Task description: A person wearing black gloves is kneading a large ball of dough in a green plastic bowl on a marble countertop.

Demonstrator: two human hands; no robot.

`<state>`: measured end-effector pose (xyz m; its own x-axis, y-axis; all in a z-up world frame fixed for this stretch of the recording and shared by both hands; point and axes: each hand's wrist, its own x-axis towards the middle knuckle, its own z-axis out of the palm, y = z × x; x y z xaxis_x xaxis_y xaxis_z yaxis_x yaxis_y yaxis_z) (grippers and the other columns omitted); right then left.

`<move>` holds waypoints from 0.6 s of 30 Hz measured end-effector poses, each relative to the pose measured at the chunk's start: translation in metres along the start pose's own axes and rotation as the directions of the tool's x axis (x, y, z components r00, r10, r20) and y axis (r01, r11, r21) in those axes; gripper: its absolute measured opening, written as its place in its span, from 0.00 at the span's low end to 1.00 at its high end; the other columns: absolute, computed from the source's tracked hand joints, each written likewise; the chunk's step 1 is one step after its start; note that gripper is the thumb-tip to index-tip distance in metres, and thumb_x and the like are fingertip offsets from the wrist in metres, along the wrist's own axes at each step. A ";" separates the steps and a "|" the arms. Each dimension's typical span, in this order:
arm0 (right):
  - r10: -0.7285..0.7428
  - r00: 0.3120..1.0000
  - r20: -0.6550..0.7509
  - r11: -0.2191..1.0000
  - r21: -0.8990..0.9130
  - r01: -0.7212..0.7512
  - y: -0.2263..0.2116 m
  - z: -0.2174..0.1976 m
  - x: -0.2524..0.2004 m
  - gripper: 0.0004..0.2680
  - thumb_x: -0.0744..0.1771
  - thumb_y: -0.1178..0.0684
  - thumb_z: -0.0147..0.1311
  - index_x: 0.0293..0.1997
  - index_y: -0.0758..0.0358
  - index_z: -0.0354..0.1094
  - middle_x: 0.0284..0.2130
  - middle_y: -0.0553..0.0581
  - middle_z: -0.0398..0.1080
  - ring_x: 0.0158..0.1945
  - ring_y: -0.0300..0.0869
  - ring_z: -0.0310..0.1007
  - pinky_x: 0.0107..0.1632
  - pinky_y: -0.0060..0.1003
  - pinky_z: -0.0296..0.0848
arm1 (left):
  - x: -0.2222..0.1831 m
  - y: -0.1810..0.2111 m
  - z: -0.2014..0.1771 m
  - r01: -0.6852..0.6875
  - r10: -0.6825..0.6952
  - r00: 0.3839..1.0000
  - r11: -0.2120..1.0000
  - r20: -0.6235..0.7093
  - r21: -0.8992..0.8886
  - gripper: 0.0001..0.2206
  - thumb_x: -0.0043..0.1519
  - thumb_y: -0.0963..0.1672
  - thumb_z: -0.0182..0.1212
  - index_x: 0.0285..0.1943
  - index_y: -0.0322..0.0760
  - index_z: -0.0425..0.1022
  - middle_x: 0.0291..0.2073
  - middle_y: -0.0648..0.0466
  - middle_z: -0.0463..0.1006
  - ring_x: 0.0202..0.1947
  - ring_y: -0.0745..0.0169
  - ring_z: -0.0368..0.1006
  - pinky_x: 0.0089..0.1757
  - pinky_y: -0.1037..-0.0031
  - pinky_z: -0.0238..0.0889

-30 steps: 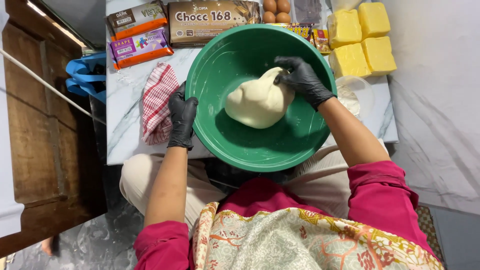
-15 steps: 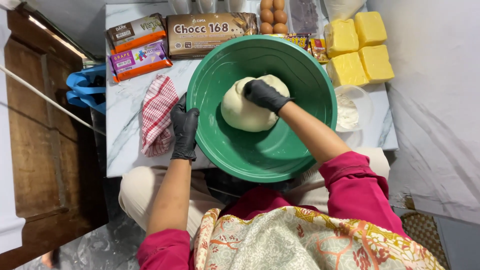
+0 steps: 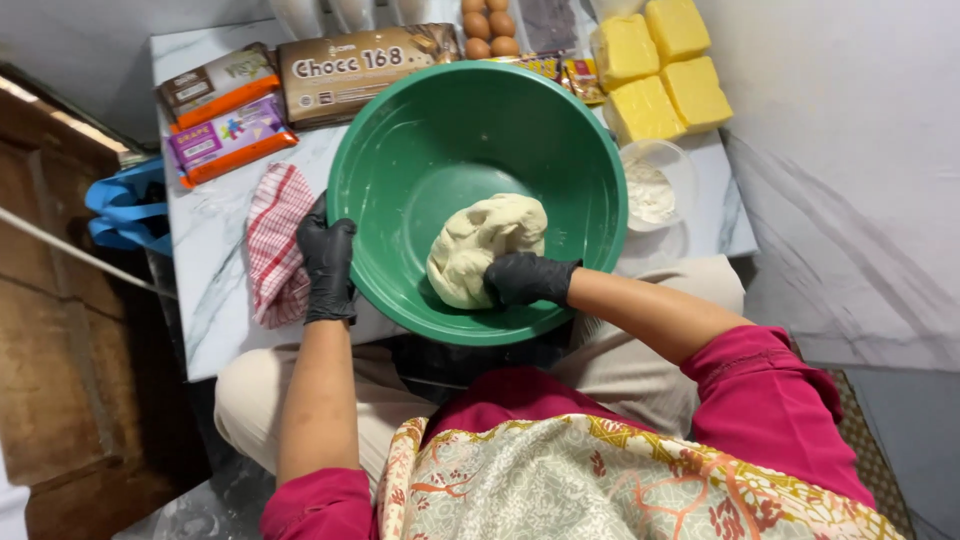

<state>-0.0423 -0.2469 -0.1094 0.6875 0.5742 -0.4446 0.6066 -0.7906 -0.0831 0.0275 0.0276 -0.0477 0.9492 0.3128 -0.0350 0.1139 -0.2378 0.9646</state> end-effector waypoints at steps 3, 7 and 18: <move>0.131 0.985 0.113 0.949 0.274 -0.158 0.026 -0.021 -0.011 0.08 0.59 0.39 0.52 0.36 0.39 0.69 0.40 0.49 0.68 0.46 0.43 0.68 0.50 0.37 0.65 | -0.002 0.009 0.000 -0.038 0.038 0.999 0.999 0.012 0.000 0.23 0.38 0.39 0.54 0.47 0.42 0.71 0.29 0.49 0.74 0.33 0.57 0.71 0.35 0.72 0.63; 0.307 0.914 -0.267 0.518 0.852 0.075 0.017 -0.130 -0.090 0.06 0.58 0.55 0.56 0.33 0.53 0.70 0.34 0.51 0.70 0.44 0.42 0.68 0.49 0.34 0.64 | -0.014 0.014 0.000 -0.042 0.045 0.998 0.997 -0.044 0.058 0.23 0.36 0.40 0.55 0.45 0.44 0.72 0.28 0.52 0.74 0.31 0.61 0.71 0.32 0.72 0.62; 0.575 0.818 0.006 0.012 1.000 -0.016 0.074 -0.106 -0.039 0.09 0.63 0.60 0.42 0.43 0.74 0.62 0.29 0.69 0.67 0.28 0.51 0.71 0.32 0.43 0.75 | -0.126 0.100 -0.001 0.162 -0.240 0.928 0.949 -0.287 -0.270 0.28 0.42 0.37 0.51 0.57 0.31 0.57 0.49 0.39 0.64 0.51 0.45 0.60 0.48 0.63 0.53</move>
<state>0.0181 -0.3051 -0.0036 0.9089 0.0139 -0.4167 -0.4025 -0.2315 -0.8857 -0.0816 -0.0343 0.0532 0.7689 0.6108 -0.1889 0.1825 0.0735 0.9805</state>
